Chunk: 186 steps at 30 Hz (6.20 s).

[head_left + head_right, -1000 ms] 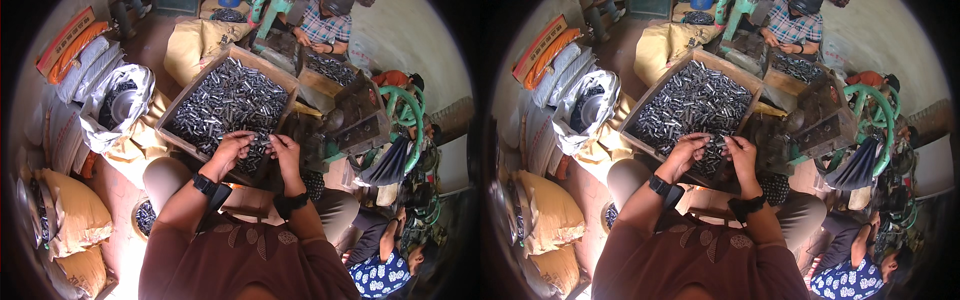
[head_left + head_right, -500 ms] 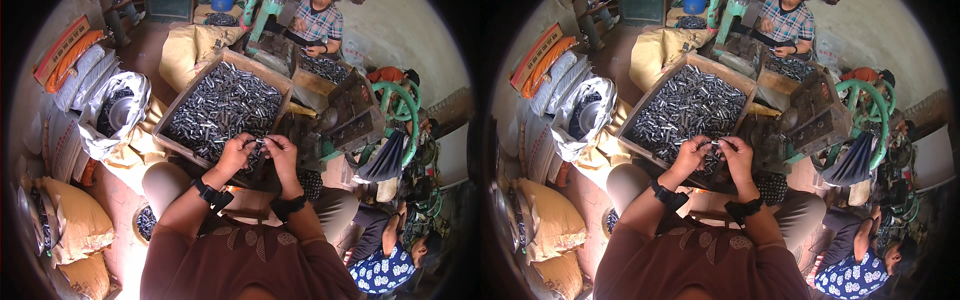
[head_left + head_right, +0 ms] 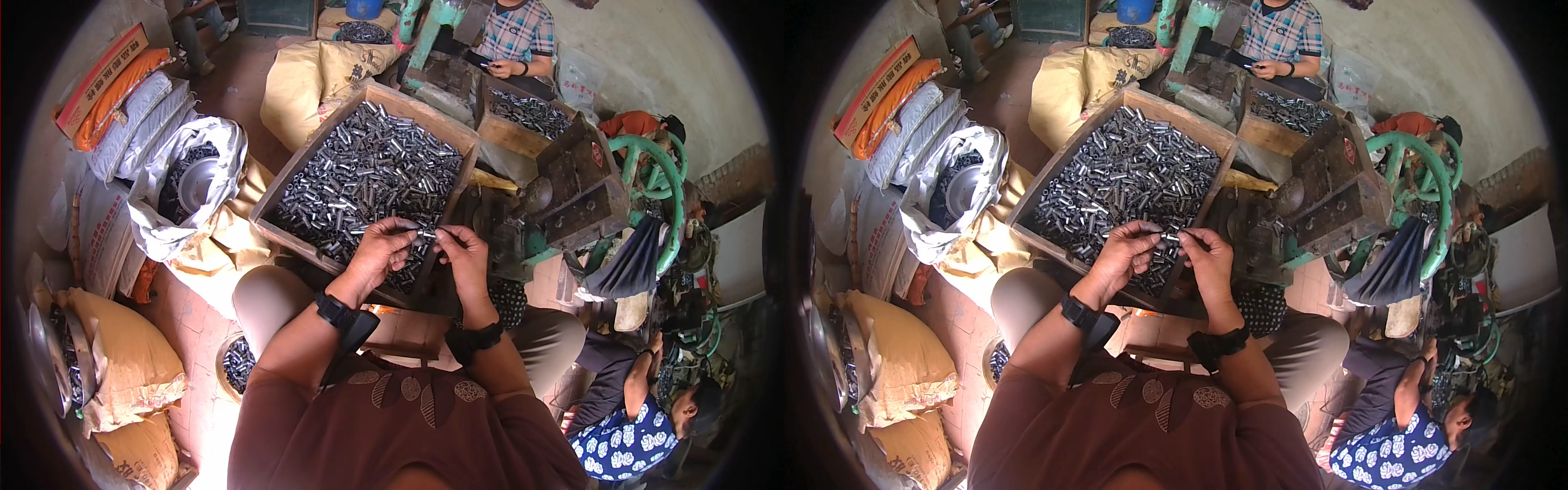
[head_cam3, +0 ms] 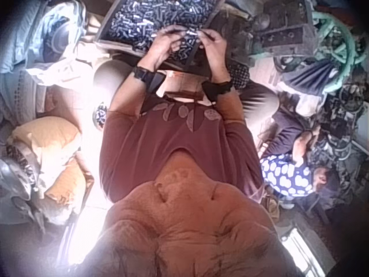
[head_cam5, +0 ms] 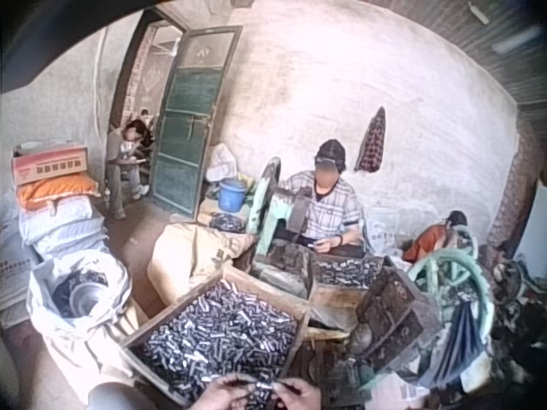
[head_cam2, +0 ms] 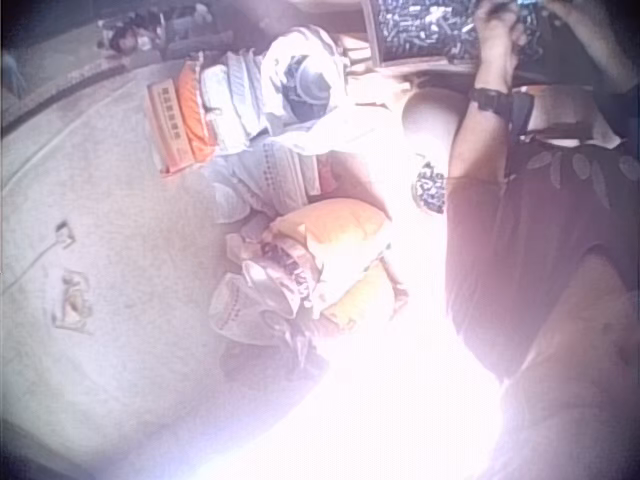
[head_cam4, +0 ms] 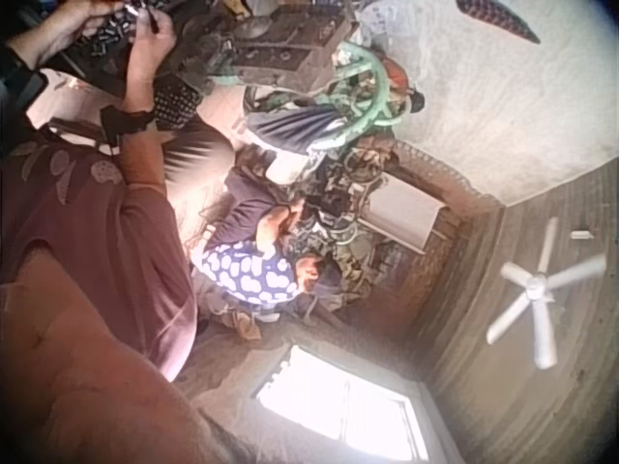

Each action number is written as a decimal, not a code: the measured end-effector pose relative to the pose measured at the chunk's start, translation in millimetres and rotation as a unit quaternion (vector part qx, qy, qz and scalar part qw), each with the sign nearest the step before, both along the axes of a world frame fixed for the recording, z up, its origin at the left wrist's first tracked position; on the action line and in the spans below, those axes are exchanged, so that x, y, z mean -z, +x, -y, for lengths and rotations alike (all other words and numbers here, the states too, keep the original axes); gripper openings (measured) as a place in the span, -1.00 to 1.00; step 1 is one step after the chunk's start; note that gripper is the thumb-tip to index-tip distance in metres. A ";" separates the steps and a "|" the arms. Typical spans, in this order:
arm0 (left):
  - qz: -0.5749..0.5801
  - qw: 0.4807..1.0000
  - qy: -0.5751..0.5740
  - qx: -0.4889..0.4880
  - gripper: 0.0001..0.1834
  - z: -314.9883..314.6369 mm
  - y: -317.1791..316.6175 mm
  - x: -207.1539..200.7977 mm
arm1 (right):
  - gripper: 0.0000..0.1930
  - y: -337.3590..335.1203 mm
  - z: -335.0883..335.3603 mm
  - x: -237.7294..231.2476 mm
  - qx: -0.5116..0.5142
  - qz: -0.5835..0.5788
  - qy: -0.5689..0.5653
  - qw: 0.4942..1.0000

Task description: Assembling small metal components using a hand-operated press.

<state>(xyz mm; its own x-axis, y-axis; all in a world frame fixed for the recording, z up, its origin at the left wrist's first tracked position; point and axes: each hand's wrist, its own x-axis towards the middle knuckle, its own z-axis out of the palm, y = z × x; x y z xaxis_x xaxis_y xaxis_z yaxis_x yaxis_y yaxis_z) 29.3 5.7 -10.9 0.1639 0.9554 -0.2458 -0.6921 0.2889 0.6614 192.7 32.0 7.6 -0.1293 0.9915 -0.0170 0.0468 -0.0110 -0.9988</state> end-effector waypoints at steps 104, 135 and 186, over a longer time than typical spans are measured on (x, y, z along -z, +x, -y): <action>-0.171 0.983 -0.054 0.030 -0.75 -8.5 -0.9 -0.7 | -0.82 4.6 -28.9 17.1 -0.050 -0.007 -0.057 0.997; -0.150 0.988 0.011 0.039 -0.89 24.8 162.6 -28.5 | -0.85 161.5 38.3 -2.8 0.052 -0.075 -0.027 0.996; -0.160 0.982 -0.091 -0.042 -0.92 -102.7 143.2 32.1 | -0.53 241.9 2.7 -109.3 0.413 0.071 0.297 0.858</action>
<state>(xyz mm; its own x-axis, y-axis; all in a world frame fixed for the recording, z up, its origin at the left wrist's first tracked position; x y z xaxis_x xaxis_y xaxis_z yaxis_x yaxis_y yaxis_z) 172.5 108.4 -43.1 -0.0277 0.8974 -0.4404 -0.4835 0.3735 0.7917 434.5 29.2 116.9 0.5832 0.5835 0.5651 0.3900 0.4092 -0.8249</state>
